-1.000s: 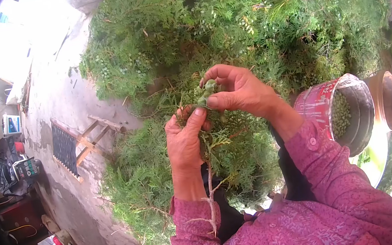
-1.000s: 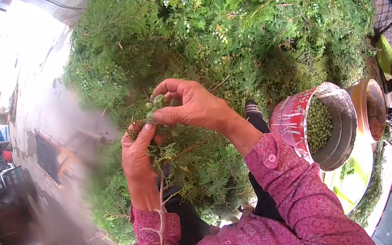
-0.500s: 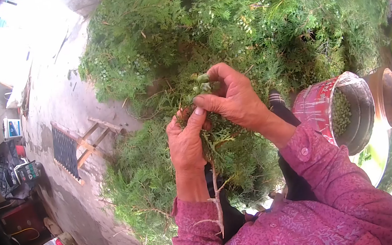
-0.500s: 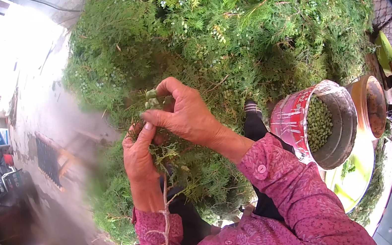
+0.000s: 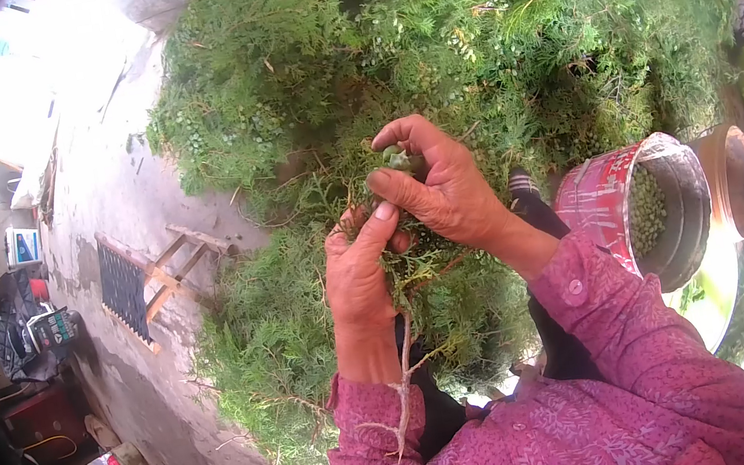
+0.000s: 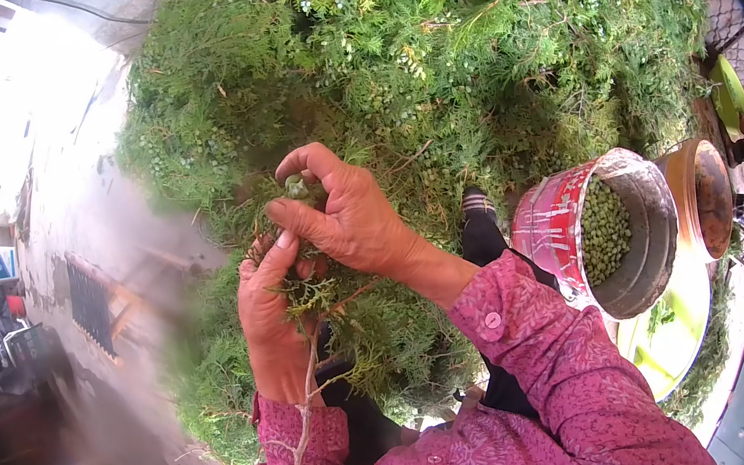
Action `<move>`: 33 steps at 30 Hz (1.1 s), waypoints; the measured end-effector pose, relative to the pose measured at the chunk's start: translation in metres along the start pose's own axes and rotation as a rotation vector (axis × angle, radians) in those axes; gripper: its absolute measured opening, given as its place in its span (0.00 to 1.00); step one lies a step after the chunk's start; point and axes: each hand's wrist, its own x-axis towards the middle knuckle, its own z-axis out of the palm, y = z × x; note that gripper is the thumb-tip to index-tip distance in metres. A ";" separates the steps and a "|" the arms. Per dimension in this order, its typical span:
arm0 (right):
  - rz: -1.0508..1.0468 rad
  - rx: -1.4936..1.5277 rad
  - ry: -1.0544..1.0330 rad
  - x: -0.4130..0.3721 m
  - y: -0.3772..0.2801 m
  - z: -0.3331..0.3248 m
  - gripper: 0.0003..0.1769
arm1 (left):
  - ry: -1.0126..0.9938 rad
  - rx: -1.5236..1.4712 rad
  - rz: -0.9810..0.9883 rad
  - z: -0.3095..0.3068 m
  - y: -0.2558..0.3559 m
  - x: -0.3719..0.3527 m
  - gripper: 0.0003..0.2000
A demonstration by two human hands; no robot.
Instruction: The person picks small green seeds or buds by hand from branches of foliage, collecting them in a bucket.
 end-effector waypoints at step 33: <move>0.272 0.402 -0.386 0.009 0.000 -0.036 0.21 | -0.114 -0.064 0.019 -0.010 0.008 -0.007 0.10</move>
